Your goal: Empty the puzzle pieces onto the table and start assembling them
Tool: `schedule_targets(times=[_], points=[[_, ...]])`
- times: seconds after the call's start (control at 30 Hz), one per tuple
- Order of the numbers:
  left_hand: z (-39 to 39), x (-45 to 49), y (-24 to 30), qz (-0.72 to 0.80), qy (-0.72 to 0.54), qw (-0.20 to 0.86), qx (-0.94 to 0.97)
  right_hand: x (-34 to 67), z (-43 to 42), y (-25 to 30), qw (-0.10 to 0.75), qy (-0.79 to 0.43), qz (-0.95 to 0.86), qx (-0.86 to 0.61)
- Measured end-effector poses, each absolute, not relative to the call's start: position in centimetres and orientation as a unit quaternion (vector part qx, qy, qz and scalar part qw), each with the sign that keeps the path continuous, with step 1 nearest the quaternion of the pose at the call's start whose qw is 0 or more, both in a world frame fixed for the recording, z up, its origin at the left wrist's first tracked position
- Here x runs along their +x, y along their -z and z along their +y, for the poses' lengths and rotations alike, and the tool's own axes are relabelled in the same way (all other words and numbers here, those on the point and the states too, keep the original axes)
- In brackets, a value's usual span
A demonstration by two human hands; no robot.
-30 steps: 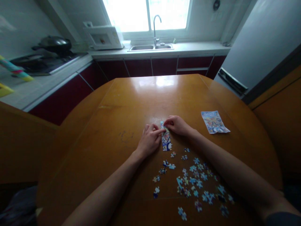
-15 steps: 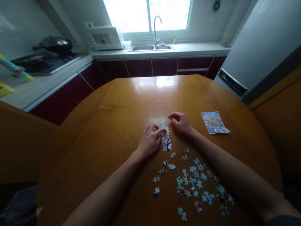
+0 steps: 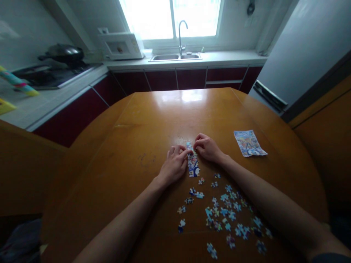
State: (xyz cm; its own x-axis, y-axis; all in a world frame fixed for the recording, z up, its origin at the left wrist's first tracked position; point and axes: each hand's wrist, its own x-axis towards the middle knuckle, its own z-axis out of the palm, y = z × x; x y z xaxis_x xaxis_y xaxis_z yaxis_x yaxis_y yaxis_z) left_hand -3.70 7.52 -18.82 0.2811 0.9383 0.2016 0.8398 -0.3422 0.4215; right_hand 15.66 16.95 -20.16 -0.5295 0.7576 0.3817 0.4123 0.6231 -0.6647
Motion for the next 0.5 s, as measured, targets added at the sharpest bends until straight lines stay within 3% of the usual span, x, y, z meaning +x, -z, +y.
schedule_targets(times=[0.37, 0.5], points=[[7.84, -3.83, 19.37, 0.579, -0.265, 0.132, 0.760, 15.66, 17.12, 20.34, 0.329, -0.264, -0.837, -0.348], [7.82, -3.79, 19.50, 0.580, -0.247, 0.118, 0.768, 15.66, 17.52, 20.72, 0.385, -0.303, -0.797, -0.352]])
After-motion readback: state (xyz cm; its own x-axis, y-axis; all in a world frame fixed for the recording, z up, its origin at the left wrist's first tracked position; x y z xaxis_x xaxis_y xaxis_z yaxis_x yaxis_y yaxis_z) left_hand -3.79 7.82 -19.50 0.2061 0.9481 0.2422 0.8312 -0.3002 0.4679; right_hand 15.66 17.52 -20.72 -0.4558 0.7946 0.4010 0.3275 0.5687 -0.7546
